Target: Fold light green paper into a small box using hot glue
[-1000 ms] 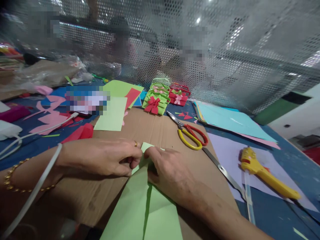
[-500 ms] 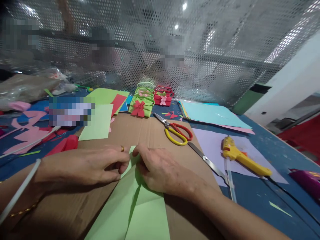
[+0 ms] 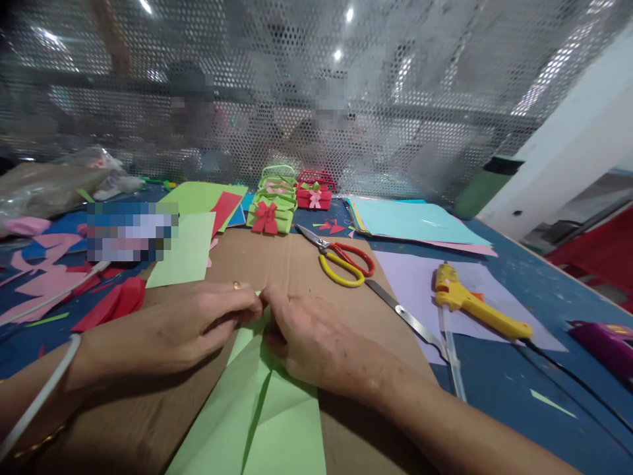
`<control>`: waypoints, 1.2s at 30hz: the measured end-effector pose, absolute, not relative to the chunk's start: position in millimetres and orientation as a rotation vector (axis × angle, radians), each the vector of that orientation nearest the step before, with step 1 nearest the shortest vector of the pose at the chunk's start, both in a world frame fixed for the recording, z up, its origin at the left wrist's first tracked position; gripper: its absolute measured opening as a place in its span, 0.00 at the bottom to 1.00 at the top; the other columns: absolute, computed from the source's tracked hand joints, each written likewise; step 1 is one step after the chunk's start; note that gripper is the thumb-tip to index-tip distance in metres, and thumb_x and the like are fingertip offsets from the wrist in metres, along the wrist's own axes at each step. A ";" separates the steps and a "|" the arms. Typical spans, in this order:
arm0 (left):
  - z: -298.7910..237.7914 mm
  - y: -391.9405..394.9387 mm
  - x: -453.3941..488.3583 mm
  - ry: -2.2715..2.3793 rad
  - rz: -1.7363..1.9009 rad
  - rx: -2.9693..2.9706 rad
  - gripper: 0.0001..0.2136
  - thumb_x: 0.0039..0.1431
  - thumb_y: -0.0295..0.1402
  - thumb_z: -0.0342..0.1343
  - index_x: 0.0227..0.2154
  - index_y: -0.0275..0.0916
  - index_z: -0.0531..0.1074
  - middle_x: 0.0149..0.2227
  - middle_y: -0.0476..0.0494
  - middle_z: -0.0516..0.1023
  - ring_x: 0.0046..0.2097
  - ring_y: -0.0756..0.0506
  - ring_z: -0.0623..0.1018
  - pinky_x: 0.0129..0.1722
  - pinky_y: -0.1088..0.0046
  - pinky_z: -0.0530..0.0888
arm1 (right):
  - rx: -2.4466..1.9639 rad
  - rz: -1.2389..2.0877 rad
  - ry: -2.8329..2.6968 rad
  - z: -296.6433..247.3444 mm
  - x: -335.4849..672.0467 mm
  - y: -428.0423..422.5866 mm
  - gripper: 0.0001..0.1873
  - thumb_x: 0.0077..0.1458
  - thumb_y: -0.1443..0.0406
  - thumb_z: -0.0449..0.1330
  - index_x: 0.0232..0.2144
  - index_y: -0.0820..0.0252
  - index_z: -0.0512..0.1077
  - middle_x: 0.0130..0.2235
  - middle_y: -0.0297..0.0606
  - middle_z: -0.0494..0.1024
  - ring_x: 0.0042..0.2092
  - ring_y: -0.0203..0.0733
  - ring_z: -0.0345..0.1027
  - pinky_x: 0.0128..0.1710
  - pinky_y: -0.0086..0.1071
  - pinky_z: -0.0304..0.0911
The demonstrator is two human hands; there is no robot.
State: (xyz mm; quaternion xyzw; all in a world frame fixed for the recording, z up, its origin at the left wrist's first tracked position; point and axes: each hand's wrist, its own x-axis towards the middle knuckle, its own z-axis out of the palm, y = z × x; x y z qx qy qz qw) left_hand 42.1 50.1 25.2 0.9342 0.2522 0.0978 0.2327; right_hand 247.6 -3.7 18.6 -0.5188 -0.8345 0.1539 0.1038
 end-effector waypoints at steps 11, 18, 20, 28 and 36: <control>21.5 49.0 47.0 0.773 0.302 2.633 0.11 0.63 0.22 0.44 0.35 0.39 0.71 0.38 0.47 0.72 0.39 0.46 0.72 0.40 0.69 0.65 | -1.208 0.391 -2.015 79.7 281.4 -22.7 0.09 0.62 0.63 0.59 0.45 0.55 0.73 0.31 0.32 0.74 0.30 0.34 0.66 0.26 0.28 0.60; 17.0 49.6 48.0 0.662 0.296 2.688 0.09 0.64 0.25 0.46 0.34 0.38 0.71 0.37 0.46 0.70 0.39 0.46 0.70 0.41 0.68 0.66 | -1.128 0.409 -2.055 97.3 304.1 -49.5 0.04 0.61 0.64 0.62 0.37 0.50 0.77 0.27 0.30 0.75 0.28 0.33 0.69 0.23 0.27 0.61; 16.5 49.9 47.6 0.658 0.294 2.700 0.08 0.64 0.26 0.47 0.33 0.38 0.71 0.37 0.46 0.69 0.39 0.46 0.70 0.41 0.68 0.65 | -1.166 0.413 -2.172 93.8 305.9 -59.1 0.04 0.61 0.65 0.61 0.36 0.51 0.77 0.29 0.31 0.76 0.30 0.33 0.70 0.25 0.27 0.62; 17.2 42.8 43.4 0.700 0.233 2.700 0.09 0.68 0.39 0.50 0.37 0.40 0.70 0.42 0.45 0.69 0.43 0.44 0.72 0.45 0.65 0.67 | -1.070 0.696 -2.630 52.9 268.2 -88.3 0.14 0.66 0.69 0.52 0.51 0.56 0.72 0.50 0.40 0.75 0.48 0.38 0.70 0.47 0.31 0.66; 17.9 17.9 36.7 0.756 0.123 2.895 0.13 0.64 0.43 0.57 0.41 0.38 0.67 0.51 0.39 0.69 0.53 0.38 0.68 0.52 0.61 0.66 | -0.960 0.624 -2.761 43.3 251.0 -88.0 0.15 0.66 0.71 0.49 0.50 0.59 0.71 0.45 0.43 0.76 0.47 0.42 0.69 0.48 0.37 0.65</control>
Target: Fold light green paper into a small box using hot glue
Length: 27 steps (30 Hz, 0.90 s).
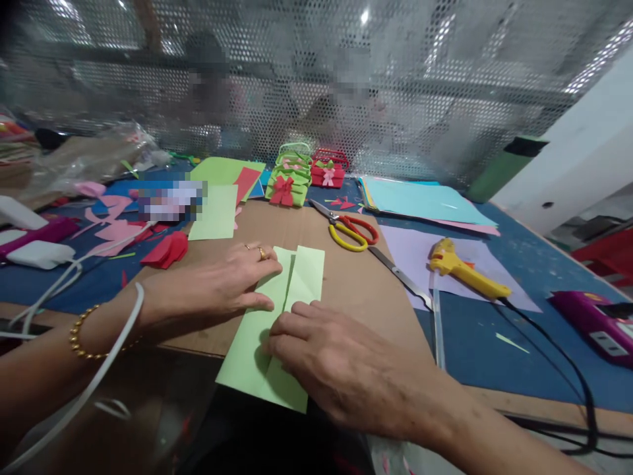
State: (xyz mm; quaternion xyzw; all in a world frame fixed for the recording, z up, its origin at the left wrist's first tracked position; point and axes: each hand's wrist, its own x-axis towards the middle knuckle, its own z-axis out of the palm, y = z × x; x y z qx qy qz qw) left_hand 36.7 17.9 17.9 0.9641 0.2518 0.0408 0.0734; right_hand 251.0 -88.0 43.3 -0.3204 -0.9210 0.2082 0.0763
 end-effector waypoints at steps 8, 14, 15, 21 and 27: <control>13.4 16.0 36.3 0.779 0.164 2.900 0.13 0.64 0.41 0.57 0.44 0.38 0.67 0.54 0.37 0.68 0.55 0.37 0.67 0.53 0.60 0.65 | -0.976 0.678 -2.819 37.7 249.4 -85.6 0.12 0.68 0.69 0.46 0.35 0.61 0.67 0.41 0.39 0.70 0.39 0.37 0.62 0.40 0.32 0.62; 13.0 15.8 37.2 0.782 0.158 2.908 0.14 0.63 0.42 0.58 0.45 0.38 0.67 0.53 0.36 0.68 0.54 0.37 0.67 0.53 0.59 0.64 | -0.958 0.675 -2.834 34.3 252.4 -84.9 0.12 0.69 0.68 0.46 0.34 0.60 0.66 0.35 0.35 0.68 0.36 0.36 0.61 0.36 0.32 0.60; 13.0 15.9 37.2 0.778 0.164 2.906 0.14 0.63 0.42 0.58 0.44 0.38 0.67 0.53 0.37 0.68 0.54 0.37 0.67 0.52 0.60 0.64 | -0.962 0.676 -2.832 34.1 252.9 -85.0 0.12 0.69 0.69 0.46 0.34 0.59 0.66 0.36 0.35 0.68 0.36 0.36 0.61 0.36 0.32 0.60; 11.7 17.4 37.6 0.753 0.199 2.910 0.13 0.63 0.41 0.58 0.43 0.38 0.67 0.51 0.38 0.68 0.53 0.37 0.67 0.51 0.60 0.65 | -0.995 0.715 -2.826 37.0 255.3 -86.7 0.10 0.68 0.71 0.47 0.36 0.60 0.66 0.37 0.36 0.68 0.37 0.37 0.62 0.38 0.33 0.60; 6.5 21.7 36.2 0.740 0.184 2.928 0.14 0.64 0.43 0.57 0.43 0.38 0.66 0.52 0.38 0.67 0.53 0.37 0.67 0.52 0.59 0.64 | -1.007 0.717 -2.801 41.2 259.1 -90.3 0.12 0.69 0.69 0.45 0.34 0.59 0.64 0.36 0.35 0.67 0.35 0.36 0.59 0.36 0.32 0.58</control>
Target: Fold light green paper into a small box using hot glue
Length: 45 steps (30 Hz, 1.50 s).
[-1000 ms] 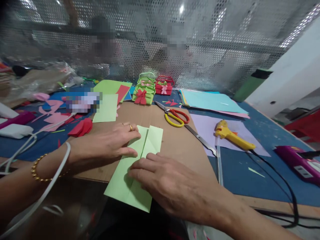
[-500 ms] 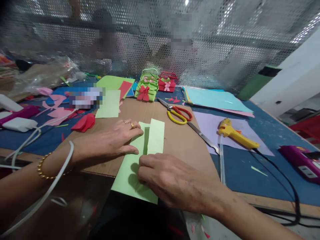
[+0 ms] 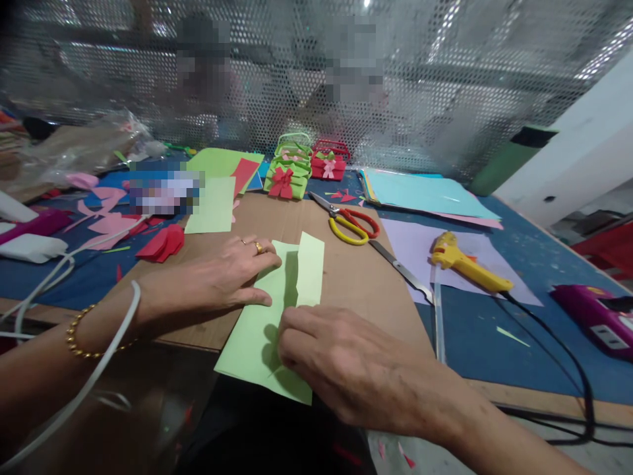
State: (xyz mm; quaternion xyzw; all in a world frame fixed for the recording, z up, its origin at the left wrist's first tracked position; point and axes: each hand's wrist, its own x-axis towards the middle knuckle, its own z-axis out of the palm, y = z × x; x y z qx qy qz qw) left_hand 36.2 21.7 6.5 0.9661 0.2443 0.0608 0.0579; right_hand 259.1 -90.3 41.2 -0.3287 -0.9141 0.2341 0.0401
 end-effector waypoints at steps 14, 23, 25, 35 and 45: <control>18.0 4.2 39.6 0.851 0.167 2.923 0.17 0.63 0.45 0.57 0.47 0.37 0.70 0.52 0.36 0.70 0.53 0.36 0.69 0.51 0.58 0.66 | -0.941 0.567 -2.833 24.3 254.2 -89.4 0.11 0.66 0.71 0.50 0.30 0.59 0.66 0.38 0.35 0.70 0.38 0.37 0.61 0.37 0.32 0.57; 7.9 1.9 39.7 0.878 0.174 3.002 0.28 0.61 0.53 0.55 0.54 0.34 0.67 0.56 0.30 0.69 0.58 0.32 0.67 0.54 0.54 0.65 | -0.920 0.536 -2.832 26.9 252.6 -96.0 0.10 0.67 0.69 0.49 0.32 0.61 0.66 0.37 0.36 0.70 0.35 0.36 0.60 0.34 0.31 0.58; 8.7 1.7 40.0 0.887 0.161 2.996 0.28 0.61 0.53 0.55 0.54 0.35 0.67 0.56 0.31 0.69 0.57 0.32 0.67 0.54 0.54 0.65 | -0.917 0.588 -2.809 28.9 253.0 -95.0 0.08 0.65 0.70 0.50 0.33 0.61 0.67 0.37 0.37 0.70 0.36 0.37 0.61 0.35 0.31 0.59; 10.1 0.9 41.2 0.908 0.132 2.983 0.28 0.60 0.54 0.55 0.53 0.35 0.68 0.55 0.30 0.70 0.57 0.31 0.67 0.52 0.54 0.66 | -0.923 0.636 -2.775 25.2 256.6 -93.1 0.08 0.64 0.70 0.51 0.32 0.60 0.66 0.35 0.36 0.68 0.35 0.37 0.60 0.35 0.31 0.58; 8.5 2.1 41.7 0.901 0.134 2.995 0.28 0.60 0.55 0.55 0.52 0.35 0.69 0.54 0.31 0.70 0.55 0.32 0.68 0.50 0.55 0.66 | -0.920 0.636 -2.767 24.2 258.9 -94.9 0.08 0.66 0.69 0.49 0.33 0.60 0.65 0.35 0.35 0.67 0.36 0.36 0.58 0.35 0.32 0.55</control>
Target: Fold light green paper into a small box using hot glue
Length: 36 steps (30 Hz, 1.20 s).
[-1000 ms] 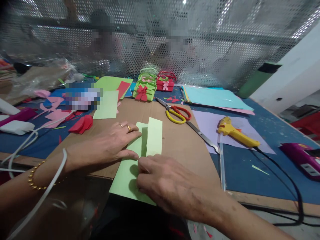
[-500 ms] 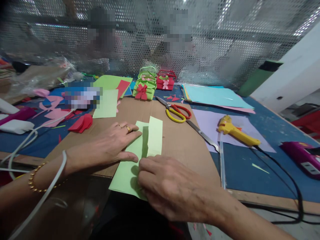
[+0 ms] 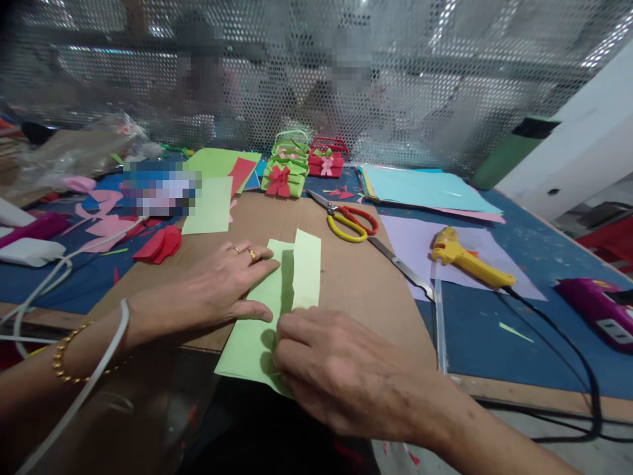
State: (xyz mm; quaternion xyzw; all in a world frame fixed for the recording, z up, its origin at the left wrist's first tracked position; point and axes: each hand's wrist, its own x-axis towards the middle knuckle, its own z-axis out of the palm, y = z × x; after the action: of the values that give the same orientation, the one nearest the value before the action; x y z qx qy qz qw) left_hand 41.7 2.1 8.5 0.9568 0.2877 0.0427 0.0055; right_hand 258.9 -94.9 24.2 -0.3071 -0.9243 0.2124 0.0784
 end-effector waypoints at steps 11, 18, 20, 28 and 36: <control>4.9 3.4 41.9 0.897 0.159 3.041 0.29 0.59 0.56 0.54 0.51 0.36 0.69 0.54 0.32 0.70 0.54 0.32 0.69 0.49 0.56 0.67 | -0.930 0.624 -2.765 23.3 259.9 -95.1 0.10 0.68 0.67 0.47 0.33 0.60 0.64 0.35 0.33 0.66 0.36 0.35 0.57 0.35 0.31 0.55; 7.9 1.7 43.1 0.918 0.130 3.031 0.29 0.59 0.56 0.54 0.51 0.35 0.69 0.53 0.32 0.70 0.54 0.33 0.69 0.49 0.56 0.67 | -0.923 0.613 -2.765 24.4 259.9 -95.0 0.11 0.68 0.68 0.48 0.32 0.60 0.64 0.35 0.34 0.67 0.35 0.35 0.57 0.35 0.31 0.55; 8.2 1.6 42.6 0.916 0.123 3.030 0.29 0.60 0.56 0.54 0.51 0.35 0.69 0.53 0.31 0.70 0.54 0.32 0.69 0.49 0.55 0.67 | -0.926 0.620 -2.761 23.7 259.5 -94.3 0.10 0.67 0.68 0.48 0.32 0.60 0.64 0.35 0.34 0.67 0.36 0.35 0.57 0.34 0.31 0.55; 6.0 2.8 41.5 0.900 0.140 3.038 0.29 0.60 0.56 0.53 0.52 0.35 0.69 0.53 0.31 0.70 0.54 0.32 0.68 0.50 0.55 0.68 | -0.933 0.616 -2.762 21.9 261.7 -96.4 0.10 0.67 0.68 0.48 0.32 0.59 0.64 0.36 0.34 0.67 0.36 0.35 0.57 0.35 0.31 0.55; 6.9 2.4 42.0 0.900 0.147 3.037 0.29 0.60 0.56 0.54 0.51 0.35 0.69 0.53 0.32 0.70 0.54 0.33 0.69 0.49 0.55 0.68 | -0.964 0.578 -2.777 21.7 259.9 -98.2 0.09 0.68 0.68 0.48 0.33 0.59 0.64 0.35 0.34 0.68 0.35 0.35 0.59 0.34 0.31 0.56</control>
State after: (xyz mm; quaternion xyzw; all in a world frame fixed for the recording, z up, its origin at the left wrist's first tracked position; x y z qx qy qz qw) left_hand 42.0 2.4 6.9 0.9576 0.2839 0.0465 -0.0146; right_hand 259.9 -98.2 21.7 -0.3208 -0.9245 0.1923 0.0731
